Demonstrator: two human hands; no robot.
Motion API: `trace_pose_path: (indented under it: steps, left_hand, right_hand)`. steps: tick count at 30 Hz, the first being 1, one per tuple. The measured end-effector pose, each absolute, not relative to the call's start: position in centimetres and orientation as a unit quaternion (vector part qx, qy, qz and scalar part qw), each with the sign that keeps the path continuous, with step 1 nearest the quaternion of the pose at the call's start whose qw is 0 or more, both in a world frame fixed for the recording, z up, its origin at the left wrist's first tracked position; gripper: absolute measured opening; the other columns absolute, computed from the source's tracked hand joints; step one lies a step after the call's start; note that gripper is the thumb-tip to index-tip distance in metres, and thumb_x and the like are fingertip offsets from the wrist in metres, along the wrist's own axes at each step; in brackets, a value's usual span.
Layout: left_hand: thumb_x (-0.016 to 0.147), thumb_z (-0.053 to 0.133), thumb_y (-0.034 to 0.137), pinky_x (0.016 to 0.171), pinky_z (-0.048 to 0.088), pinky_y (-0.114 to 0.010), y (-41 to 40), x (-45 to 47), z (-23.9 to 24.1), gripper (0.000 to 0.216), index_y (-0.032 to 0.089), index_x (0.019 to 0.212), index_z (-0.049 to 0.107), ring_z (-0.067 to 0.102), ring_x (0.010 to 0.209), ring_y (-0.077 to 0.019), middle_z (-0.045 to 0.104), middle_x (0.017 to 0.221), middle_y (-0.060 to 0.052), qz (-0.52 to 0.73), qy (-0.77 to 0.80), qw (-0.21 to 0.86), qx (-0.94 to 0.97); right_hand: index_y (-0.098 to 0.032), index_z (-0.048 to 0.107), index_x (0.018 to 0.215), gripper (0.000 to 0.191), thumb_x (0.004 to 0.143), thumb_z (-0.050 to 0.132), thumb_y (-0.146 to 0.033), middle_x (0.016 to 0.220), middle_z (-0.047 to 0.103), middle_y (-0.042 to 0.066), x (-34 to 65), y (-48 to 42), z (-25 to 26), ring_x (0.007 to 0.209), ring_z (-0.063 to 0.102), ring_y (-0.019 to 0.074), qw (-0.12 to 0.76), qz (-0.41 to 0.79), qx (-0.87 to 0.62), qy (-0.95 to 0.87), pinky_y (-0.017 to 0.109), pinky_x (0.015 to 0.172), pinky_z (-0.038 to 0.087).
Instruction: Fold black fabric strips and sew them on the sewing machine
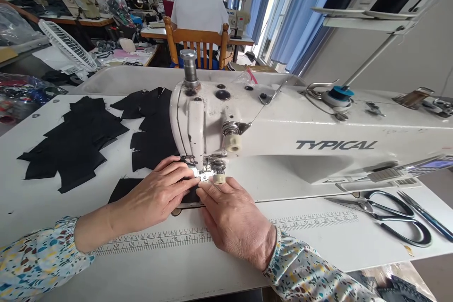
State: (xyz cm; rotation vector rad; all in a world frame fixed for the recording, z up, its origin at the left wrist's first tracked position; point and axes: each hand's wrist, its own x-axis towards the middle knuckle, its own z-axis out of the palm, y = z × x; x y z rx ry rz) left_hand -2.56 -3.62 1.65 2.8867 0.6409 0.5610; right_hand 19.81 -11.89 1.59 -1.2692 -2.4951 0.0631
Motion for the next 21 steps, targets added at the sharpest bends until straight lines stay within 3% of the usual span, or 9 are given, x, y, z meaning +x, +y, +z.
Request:
trace_pose_path:
  steps: [8,21]
  left_hand:
    - [0.099,0.046,0.003,0.114,0.039,-0.05,-3.4,-2.3,1.5,0.028,0.017,0.106,0.07,0.06,0.1,-0.0186,0.068,0.104,-0.004,0.218,0.215,0.069,0.949]
    - [0.101,0.045,0.004,0.116,0.036,-0.05,-2.8,-2.3,1.2,0.028,0.018,0.109,0.068,0.061,0.103,-0.0185,0.069,0.107,-0.005,0.209,0.219,0.069,0.95]
  right_hand:
    - [-0.014,0.062,0.134,0.036,0.103,0.047,-0.02,0.135,0.069,0.012,20.1,-11.0,1.8,0.126,0.06,0.0273,0.208,0.044,-0.451,-0.867,0.047,0.105,0.051]
    - [-0.015,0.061,0.133,0.034,0.103,0.046,-0.019,0.134,0.068,0.011,20.0,-10.4,2.0,0.124,0.06,0.0277,0.199,0.067,-0.462,-0.862,0.049,0.107,0.049]
